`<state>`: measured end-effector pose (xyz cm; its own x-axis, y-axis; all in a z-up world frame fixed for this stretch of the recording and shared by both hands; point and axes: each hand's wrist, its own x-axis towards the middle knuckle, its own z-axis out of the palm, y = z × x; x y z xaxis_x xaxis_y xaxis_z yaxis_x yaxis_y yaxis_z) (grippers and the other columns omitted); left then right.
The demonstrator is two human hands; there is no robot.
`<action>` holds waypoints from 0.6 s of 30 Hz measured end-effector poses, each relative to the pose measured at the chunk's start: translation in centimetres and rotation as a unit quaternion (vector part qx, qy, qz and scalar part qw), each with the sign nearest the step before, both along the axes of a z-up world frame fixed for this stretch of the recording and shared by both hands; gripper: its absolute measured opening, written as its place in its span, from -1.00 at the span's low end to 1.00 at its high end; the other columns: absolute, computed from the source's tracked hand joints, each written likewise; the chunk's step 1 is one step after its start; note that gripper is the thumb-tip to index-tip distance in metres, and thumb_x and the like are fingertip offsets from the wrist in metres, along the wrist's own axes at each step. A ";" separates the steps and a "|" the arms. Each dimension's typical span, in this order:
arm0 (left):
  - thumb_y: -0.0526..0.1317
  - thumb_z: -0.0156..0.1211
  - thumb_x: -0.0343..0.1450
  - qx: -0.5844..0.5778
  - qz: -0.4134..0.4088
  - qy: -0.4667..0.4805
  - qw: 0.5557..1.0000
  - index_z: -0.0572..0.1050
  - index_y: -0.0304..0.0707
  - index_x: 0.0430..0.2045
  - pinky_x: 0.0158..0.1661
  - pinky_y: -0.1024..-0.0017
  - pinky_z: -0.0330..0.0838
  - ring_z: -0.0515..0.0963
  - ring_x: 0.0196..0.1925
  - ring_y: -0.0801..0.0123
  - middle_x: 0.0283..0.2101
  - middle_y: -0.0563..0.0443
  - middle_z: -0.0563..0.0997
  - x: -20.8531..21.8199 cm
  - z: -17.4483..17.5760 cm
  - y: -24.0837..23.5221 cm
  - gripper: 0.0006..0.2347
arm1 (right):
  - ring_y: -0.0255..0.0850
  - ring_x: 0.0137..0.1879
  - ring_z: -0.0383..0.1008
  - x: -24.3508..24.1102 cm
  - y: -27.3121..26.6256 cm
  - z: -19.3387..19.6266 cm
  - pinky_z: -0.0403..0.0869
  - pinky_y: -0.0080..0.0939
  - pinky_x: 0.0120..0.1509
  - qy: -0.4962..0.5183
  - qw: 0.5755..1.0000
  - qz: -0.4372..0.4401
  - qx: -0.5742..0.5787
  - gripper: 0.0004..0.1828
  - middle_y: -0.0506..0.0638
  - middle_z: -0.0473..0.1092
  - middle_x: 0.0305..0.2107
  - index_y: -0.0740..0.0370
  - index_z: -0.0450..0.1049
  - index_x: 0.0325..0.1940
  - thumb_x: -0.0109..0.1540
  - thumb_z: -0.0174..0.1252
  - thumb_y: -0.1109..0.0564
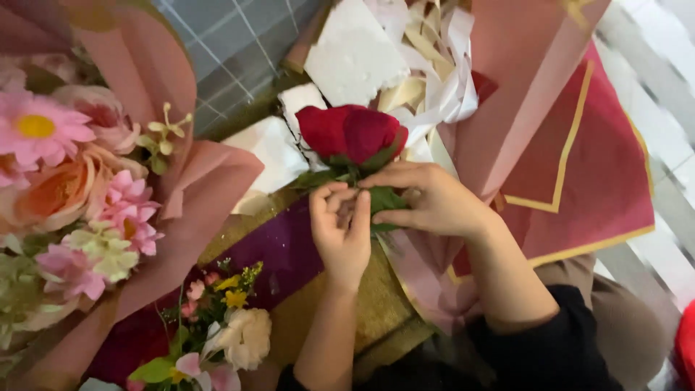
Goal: Preparing a red rose stem by adjusting its leaves and petals for a bouquet.
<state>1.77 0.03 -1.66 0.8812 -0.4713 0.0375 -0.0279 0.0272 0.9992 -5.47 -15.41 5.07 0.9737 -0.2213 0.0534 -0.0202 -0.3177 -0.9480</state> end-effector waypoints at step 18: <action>-0.39 0.50 0.30 -0.125 -0.138 -0.013 0.982 0.15 -0.34 0.20 0.00 0.35 0.58 0.59 0.07 0.22 0.07 -0.26 0.51 -0.8 2.0 0.4 -0.35 | -0.34 -0.27 0.53 0.0 -1.2 -3.0 0.47 -0.31 -0.24 -0.044 0.995 -0.084 -0.031 -0.55 -0.06 0.58 -0.37 0.14 0.63 -0.04 0.04 0.58 0.04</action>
